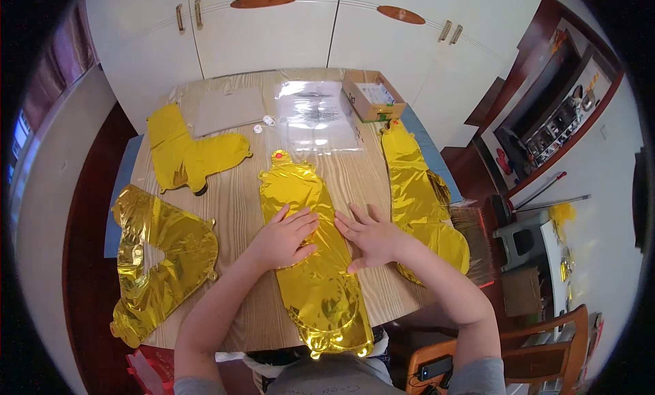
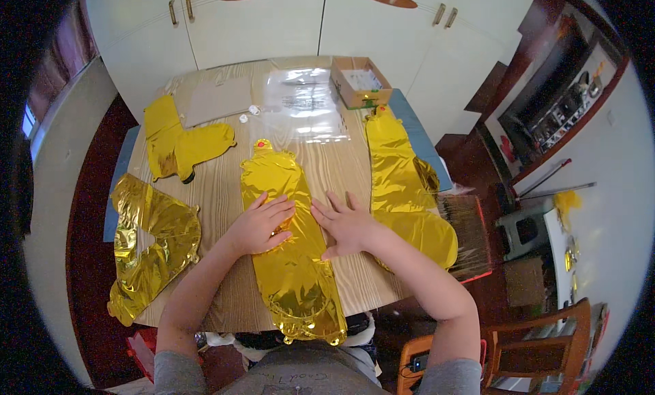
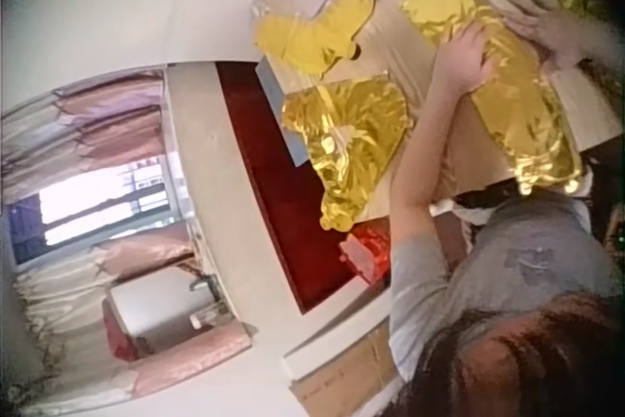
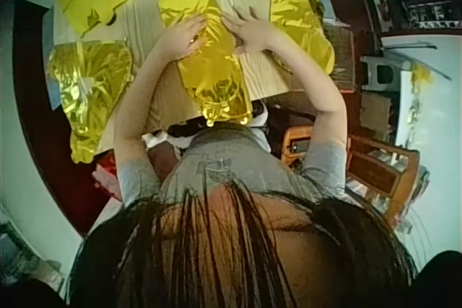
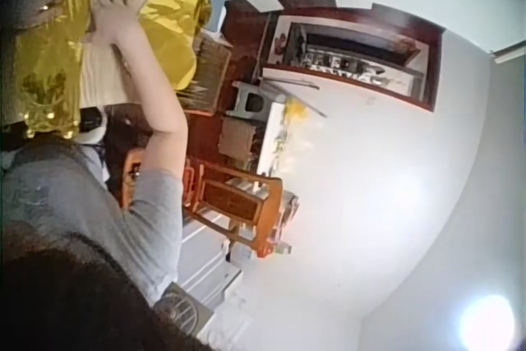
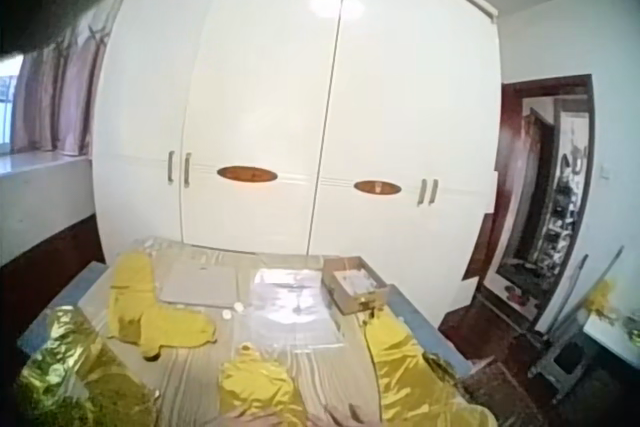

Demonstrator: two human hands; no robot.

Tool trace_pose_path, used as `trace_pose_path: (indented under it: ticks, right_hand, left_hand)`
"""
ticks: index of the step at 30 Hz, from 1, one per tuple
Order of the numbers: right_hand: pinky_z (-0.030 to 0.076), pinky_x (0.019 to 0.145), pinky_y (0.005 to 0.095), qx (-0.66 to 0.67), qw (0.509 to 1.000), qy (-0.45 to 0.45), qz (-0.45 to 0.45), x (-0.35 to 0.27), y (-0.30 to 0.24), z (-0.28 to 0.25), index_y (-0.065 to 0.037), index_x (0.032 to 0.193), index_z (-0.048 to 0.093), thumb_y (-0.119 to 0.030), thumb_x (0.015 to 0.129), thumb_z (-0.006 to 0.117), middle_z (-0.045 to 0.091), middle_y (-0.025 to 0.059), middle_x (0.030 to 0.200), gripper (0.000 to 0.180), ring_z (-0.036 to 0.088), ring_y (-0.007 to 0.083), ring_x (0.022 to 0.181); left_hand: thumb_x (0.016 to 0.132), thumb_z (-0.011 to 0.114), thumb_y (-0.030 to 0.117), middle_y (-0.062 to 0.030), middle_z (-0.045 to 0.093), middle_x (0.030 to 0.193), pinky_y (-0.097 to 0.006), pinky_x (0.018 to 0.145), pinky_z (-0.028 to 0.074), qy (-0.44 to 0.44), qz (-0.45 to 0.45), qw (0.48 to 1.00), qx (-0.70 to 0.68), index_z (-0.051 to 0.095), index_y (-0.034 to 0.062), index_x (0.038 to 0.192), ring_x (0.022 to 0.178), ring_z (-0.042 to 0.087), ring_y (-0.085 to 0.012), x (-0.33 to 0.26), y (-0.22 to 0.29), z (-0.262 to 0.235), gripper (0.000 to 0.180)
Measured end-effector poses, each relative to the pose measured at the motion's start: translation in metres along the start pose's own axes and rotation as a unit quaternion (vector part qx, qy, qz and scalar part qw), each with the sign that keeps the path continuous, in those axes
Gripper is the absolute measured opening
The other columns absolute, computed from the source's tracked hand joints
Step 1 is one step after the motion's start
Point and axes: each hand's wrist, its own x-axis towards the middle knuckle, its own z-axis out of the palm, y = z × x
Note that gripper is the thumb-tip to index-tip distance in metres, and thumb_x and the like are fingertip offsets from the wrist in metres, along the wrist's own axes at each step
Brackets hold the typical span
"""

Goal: Carefully folding a gold-colored foil balloon into a compact shape on a table.

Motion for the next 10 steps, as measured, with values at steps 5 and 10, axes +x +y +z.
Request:
trace_pose_path:
  ticks: [5,10]
  right_hand:
    - [0.011,0.115,0.0621,0.011,0.998,-0.062,0.005,-0.004,-0.005,-0.007,-0.007,0.155,0.011,-0.066,0.071,0.068,0.008,0.0091,0.163,0.118,0.008,0.0368,0.149]
    - [0.011,0.115,0.0626,0.012,0.997,-0.082,0.003,-0.012,-0.010,-0.009,-0.007,0.155,0.009,-0.068,0.069,0.069,0.003,0.0084,0.163,0.121,0.006,0.0390,0.148]
  left_hand:
    - [0.091,0.057,0.038,-0.0094,0.055,0.136,-0.050,0.115,0.026,0.002,0.004,1.000,0.007,0.057,0.0030,0.128,0.133,0.044,-0.0246,0.000,-0.001,0.001,0.051]
    - [0.091,0.057,0.039,-0.0097,0.054,0.138,-0.050,0.115,0.025,-0.011,-0.001,1.000,0.006,0.056,0.0032,0.129,0.135,0.043,-0.0240,0.000,0.000,-0.001,0.052]
